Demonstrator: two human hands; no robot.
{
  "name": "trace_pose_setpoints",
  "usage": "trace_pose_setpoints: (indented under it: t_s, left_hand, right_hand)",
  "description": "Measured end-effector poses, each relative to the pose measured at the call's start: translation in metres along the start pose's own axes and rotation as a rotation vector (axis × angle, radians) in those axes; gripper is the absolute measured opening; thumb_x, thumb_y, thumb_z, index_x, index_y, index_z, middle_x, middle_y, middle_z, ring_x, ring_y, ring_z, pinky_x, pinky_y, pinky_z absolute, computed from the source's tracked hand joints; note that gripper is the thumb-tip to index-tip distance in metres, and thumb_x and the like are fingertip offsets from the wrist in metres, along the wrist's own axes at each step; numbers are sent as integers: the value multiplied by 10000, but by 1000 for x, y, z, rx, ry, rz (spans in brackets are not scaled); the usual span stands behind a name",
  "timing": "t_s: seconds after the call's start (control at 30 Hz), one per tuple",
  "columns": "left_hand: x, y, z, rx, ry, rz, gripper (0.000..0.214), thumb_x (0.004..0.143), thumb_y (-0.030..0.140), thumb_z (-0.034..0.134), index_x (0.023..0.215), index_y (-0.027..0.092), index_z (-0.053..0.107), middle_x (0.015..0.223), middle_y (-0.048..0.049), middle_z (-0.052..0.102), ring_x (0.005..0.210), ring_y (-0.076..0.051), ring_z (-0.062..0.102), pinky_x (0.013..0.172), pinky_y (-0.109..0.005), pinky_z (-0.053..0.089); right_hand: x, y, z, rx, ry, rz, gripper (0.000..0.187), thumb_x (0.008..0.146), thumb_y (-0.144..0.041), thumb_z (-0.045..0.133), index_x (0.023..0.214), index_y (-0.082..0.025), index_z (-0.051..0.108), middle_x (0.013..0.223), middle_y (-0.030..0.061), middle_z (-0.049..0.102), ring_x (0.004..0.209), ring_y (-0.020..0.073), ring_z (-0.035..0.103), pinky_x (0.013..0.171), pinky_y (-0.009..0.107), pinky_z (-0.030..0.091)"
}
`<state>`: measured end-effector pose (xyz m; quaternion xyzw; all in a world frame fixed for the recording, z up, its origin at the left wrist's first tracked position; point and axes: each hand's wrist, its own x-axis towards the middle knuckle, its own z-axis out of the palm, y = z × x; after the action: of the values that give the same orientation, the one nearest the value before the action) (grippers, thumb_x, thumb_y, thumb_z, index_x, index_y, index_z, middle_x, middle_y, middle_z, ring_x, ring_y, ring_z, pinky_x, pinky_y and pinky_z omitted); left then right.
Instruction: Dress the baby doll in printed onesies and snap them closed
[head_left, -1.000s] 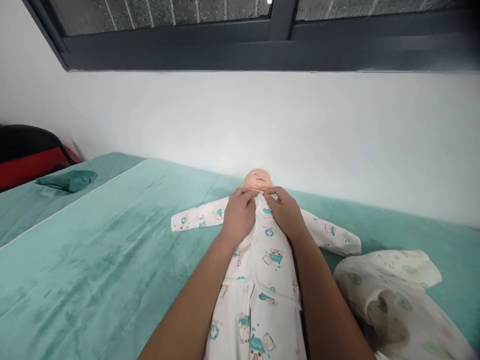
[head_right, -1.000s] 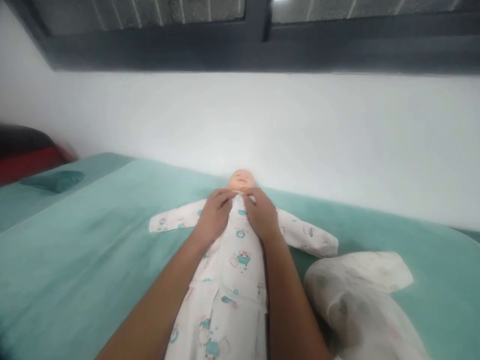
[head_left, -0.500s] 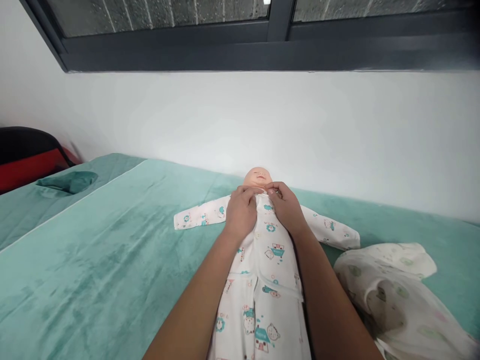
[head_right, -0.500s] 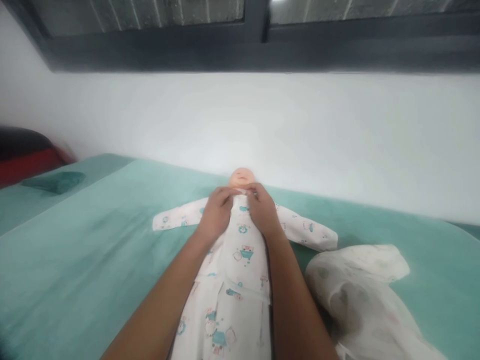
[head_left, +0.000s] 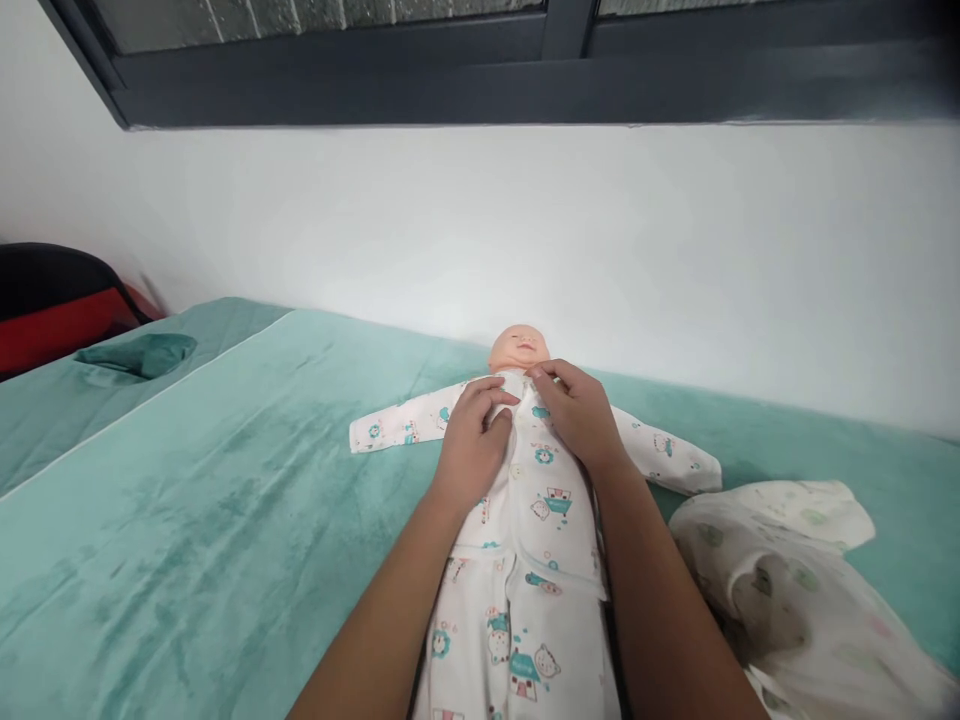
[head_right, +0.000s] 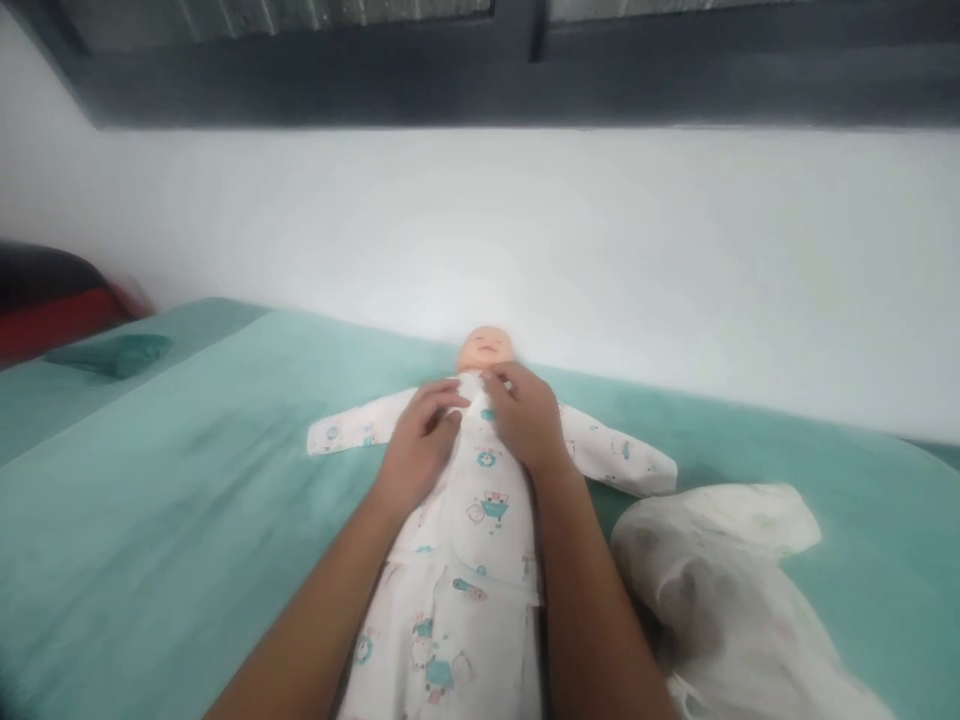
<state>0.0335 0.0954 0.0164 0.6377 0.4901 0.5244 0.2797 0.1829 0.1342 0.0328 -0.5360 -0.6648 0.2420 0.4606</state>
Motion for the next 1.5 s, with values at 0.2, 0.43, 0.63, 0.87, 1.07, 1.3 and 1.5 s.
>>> trace_pose_setpoints:
  t_s: [0.2,0.43,0.63,0.87,1.07,1.3,1.5]
  left_hand:
    - [-10,-1,-11,-41,-113,13,167,889,211,563,985,251,694,1380,-41,519,1311,-185,477,1133,-337,361]
    - [-7,-7,-11,-81,-144,44,194,896,217,570,1006,251,727,1375,-61,508,1326,-194,468,1127,-339,387]
    - [-8,-9,-13,-27,-135,61,177,895,213,567,954,246,731,1358,-71,527,1280,-207,512,1113,-369,407]
    - [-7,-10,-12,-8,-124,84,123,883,214,585,893,233,706,1340,-70,543,1266,-211,520,1114,-379,396]
    - [-8,0,-24,0,-212,38,129,893,260,581,968,255,687,1408,-56,489,1367,-211,429,1159,-381,336]
    - [-8,8,-59,-56,-532,-21,363,827,295,668,1185,336,633,1586,3,283,1462,-275,290,1013,-361,506]
    - [-9,12,-57,-62,-663,-45,131,849,344,650,963,315,707,1608,73,197,1485,-275,223,912,-312,555]
  right_hand:
    - [-4,-5,3,-8,34,-132,299,870,-384,545,632,-206,518,791,2,568,721,144,503,707,288,384]
    - [-24,-18,4,-84,15,-12,333,896,-446,504,665,-213,558,594,-40,537,588,130,449,610,274,334]
    - [-41,-27,6,26,67,116,276,868,-435,509,815,-220,674,742,-7,657,669,163,544,606,267,377]
    - [-57,-29,12,143,114,106,278,868,-418,502,842,-208,683,715,-5,634,651,153,525,608,265,386]
    - [-59,-25,10,280,92,137,302,867,-477,521,820,-209,652,664,-24,554,555,119,432,533,257,338]
    - [-59,-40,-8,-52,-125,11,430,884,-526,521,601,-207,472,705,-4,506,607,129,438,539,272,333]
    - [-60,-46,-20,-156,-260,121,416,897,-498,484,600,-219,402,526,-39,367,506,120,338,446,259,232]
